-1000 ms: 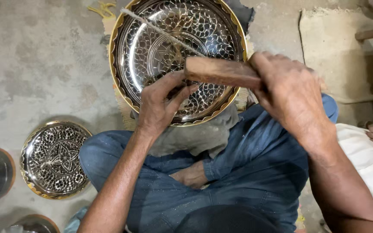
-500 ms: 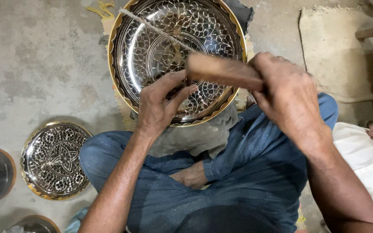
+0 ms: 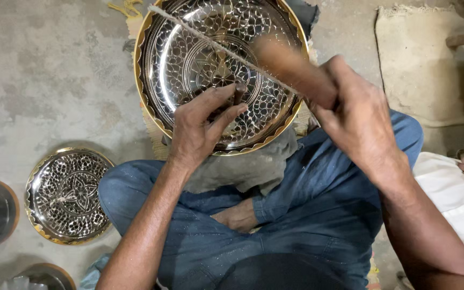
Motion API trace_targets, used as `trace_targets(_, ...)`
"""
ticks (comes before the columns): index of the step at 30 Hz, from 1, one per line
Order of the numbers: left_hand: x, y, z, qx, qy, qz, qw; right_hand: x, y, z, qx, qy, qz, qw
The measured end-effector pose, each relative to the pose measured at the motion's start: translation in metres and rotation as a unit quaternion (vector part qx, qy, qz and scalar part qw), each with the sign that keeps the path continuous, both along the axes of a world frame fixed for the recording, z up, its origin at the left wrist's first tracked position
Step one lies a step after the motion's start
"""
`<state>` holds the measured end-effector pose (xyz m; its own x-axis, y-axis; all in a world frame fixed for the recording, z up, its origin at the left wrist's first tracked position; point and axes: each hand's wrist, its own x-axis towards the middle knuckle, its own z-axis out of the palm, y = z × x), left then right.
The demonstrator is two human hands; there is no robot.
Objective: The person sits cross-legged and uses a small metal punch and a wooden mallet to repeatedly strike and emboss a decorative pattern into a silver-colored metal plate with a gold rim. The plate rests on a cushion on the floor, and the person works on the central floral design.
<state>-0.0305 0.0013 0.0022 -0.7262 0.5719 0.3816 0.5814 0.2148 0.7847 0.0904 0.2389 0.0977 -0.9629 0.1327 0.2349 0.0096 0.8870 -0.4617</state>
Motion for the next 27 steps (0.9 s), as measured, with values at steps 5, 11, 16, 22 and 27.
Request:
trace_targets(5,-0.001,-0.001,-0.005,-0.021,0.007,0.002,1.000,0.009,-0.002,0.002,0.125,0.012,0.020,0.992)
trace_targets(11,-0.002,-0.001,-0.003,-0.020,0.033,0.004,0.999,0.010,-0.003,0.005,0.114,0.012,0.006,0.993)
trace_targets(16,-0.001,0.000,0.001,-0.008,0.031,-0.004,0.999,0.011,-0.005,0.006,0.062,-0.021,-0.003,0.998)
trace_targets(22,0.001,-0.002,0.008,0.004,0.025,-0.005,1.000,0.012,-0.005,0.007,0.051,-0.031,-0.006,0.998)
trace_targets(27,0.003,-0.002,0.007,-0.028,-0.012,-0.002,1.000,0.013,-0.005,0.003,-0.067,-0.059,-0.060,0.994)
